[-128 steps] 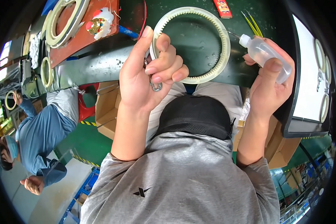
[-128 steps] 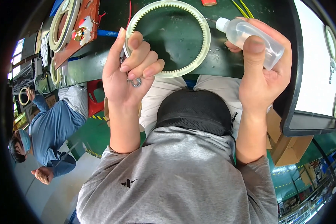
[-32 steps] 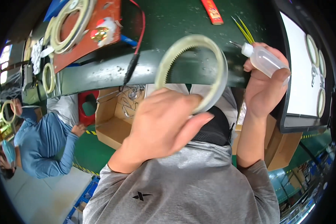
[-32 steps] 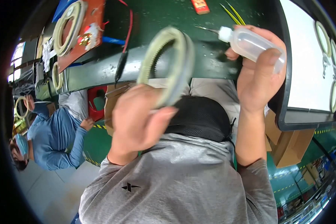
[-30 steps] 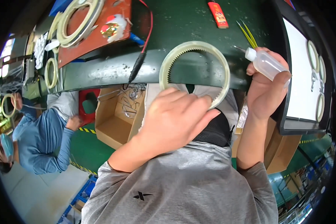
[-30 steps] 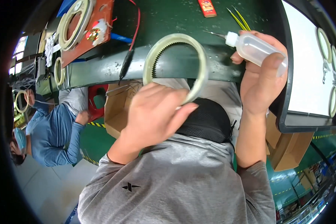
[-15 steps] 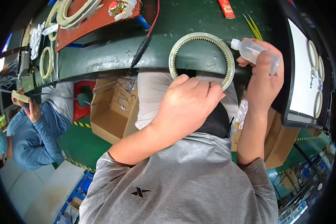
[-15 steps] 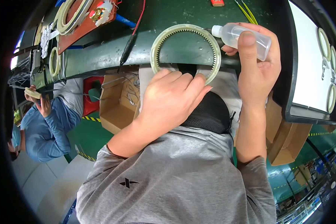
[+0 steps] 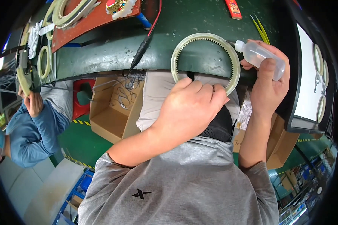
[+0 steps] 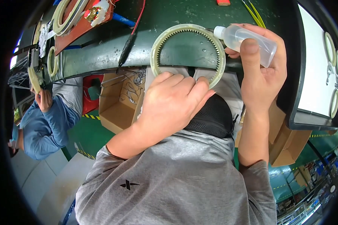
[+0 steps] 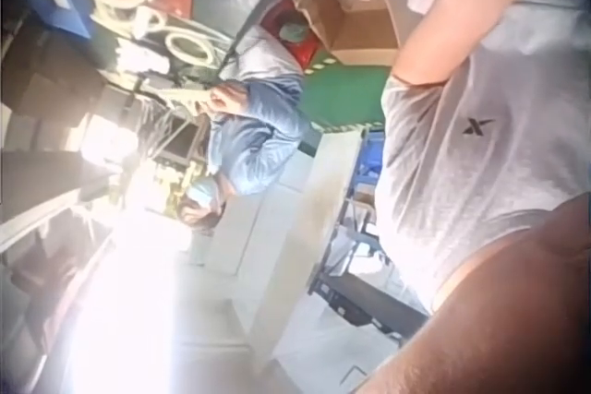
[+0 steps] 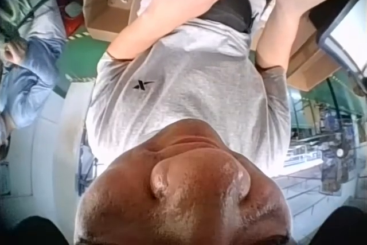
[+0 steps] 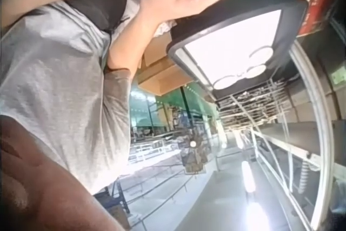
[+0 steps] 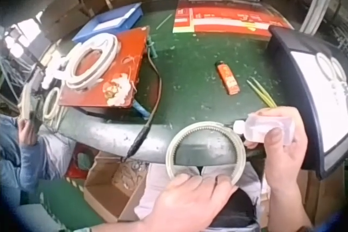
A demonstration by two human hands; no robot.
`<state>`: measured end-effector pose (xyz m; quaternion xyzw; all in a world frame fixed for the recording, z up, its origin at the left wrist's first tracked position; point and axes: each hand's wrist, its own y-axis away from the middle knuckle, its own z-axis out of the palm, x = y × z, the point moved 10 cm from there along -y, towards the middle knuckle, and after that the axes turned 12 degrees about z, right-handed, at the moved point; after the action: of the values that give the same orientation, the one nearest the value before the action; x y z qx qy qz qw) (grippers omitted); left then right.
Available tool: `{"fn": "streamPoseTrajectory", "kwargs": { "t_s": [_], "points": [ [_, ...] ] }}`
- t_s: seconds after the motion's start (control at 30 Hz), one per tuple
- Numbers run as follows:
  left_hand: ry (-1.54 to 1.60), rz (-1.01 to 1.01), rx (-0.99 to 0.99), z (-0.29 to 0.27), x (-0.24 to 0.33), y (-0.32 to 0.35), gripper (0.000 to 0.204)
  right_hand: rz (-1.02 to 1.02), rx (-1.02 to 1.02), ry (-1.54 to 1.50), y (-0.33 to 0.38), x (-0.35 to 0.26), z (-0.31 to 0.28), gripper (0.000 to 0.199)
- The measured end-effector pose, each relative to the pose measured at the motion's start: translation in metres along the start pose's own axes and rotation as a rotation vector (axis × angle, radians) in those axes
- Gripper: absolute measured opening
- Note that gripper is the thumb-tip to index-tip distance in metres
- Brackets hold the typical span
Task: Assemble small mechanical or electronic components by applying adhesive and joining parts at a factory workstation.
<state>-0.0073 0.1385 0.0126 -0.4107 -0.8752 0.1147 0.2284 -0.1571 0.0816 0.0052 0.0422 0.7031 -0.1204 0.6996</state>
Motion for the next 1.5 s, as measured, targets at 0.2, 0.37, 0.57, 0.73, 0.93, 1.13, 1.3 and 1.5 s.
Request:
{"fn": "streamPoseTrajectory", "kwargs": {
  "t_s": [0.2,0.37,0.57,0.73,0.93,1.13,1.3,1.5],
  "points": [
    [-0.037,0.018,-0.071,0.006,0.002,0.0,0.022,-0.005,-0.03,-0.033,0.0,0.001,-0.001,0.039],
    [-0.012,-0.009,-0.021,0.004,-0.002,0.0,0.023,-0.022,-0.051,-0.032,-0.001,0.0,0.0,0.04],
    [-0.021,-0.012,-0.028,0.005,-0.003,0.001,0.025,-0.023,-0.035,-0.028,0.0,0.001,-0.001,0.041],
    [-0.031,0.006,-0.096,0.008,0.0,0.0,0.019,-0.002,-0.023,0.008,-0.002,0.002,-0.004,0.047],
    [-0.029,0.024,-0.088,0.006,0.002,-0.002,0.02,0.045,0.005,-0.1,-0.004,0.003,-0.015,0.061],
    [-0.049,0.058,-0.007,-0.004,0.008,-0.009,0.021,0.092,0.053,-0.154,-0.017,-0.011,-0.014,0.047],
    [0.163,0.025,0.027,-0.029,0.003,-0.008,0.019,-0.157,0.142,0.169,-0.06,-0.059,0.006,0.042],
    [1.101,-0.27,0.404,-0.067,-0.041,0.027,0.03,-0.091,0.326,0.443,-0.112,-0.034,0.005,0.041]
  ]
}}
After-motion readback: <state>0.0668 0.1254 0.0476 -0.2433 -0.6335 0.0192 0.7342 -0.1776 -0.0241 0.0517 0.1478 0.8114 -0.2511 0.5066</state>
